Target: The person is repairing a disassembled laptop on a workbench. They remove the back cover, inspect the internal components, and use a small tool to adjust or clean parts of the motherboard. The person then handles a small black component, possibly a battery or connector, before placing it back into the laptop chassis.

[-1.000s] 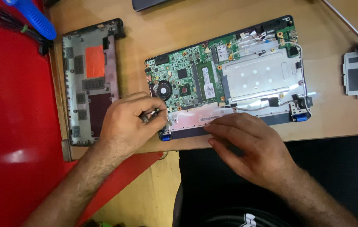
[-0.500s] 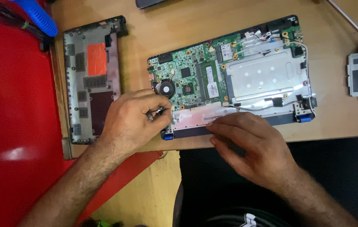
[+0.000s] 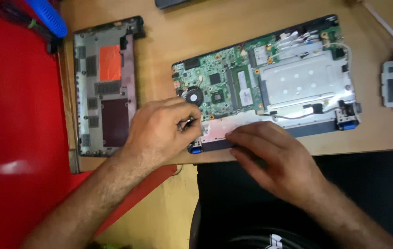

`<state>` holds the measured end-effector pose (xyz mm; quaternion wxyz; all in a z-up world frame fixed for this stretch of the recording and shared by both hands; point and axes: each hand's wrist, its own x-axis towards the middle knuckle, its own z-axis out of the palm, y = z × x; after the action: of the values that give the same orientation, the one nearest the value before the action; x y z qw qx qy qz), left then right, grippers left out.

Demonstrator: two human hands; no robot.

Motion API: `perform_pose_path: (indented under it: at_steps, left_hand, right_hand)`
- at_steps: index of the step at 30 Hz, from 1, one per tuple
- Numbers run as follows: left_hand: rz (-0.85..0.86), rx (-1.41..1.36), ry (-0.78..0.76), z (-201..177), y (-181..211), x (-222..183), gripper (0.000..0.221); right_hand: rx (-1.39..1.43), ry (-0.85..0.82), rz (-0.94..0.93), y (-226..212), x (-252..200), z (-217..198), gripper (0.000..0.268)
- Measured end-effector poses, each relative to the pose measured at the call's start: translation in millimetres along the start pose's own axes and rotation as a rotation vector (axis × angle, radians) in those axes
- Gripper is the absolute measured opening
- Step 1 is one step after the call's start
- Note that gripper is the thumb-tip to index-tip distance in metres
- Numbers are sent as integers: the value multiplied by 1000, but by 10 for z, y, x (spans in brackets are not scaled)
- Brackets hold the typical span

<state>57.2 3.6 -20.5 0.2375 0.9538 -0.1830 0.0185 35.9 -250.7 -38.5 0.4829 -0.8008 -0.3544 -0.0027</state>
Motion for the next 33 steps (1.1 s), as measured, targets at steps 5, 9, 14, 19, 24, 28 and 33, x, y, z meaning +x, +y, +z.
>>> perform_pose_path:
  at_steps: [5,9,14,19,24,28,33]
  left_hand:
    - [-68,-40,-71,-20,-27,-10,8]
    - [-102,-50,-46,-7,-31,-18,7]
    - [-79,-134,-45,5,-46,-68,6]
    - [-118,-107,-52,36,-25,-100,7]
    - [-111,-62,-57,-48,49,-76,7]
    - [-171,-197,-138,-119,35,-141,18]
    - [-202,-206,-143,-200,22,-163,26]
  right_hand:
    - [-368,5,-102,-62,95,-47,32]
    - [-382,31,-131,149,101,198,43]
    - [-269,28,-103,235,68,257,47]
    - [-263,44,-124,214,115,305,38]
    - [-207,81,-116,184,132,249,35]
    - [-183,33,-111,189,112,251,39]
    - [-207,39,-125,144,126,240,38]
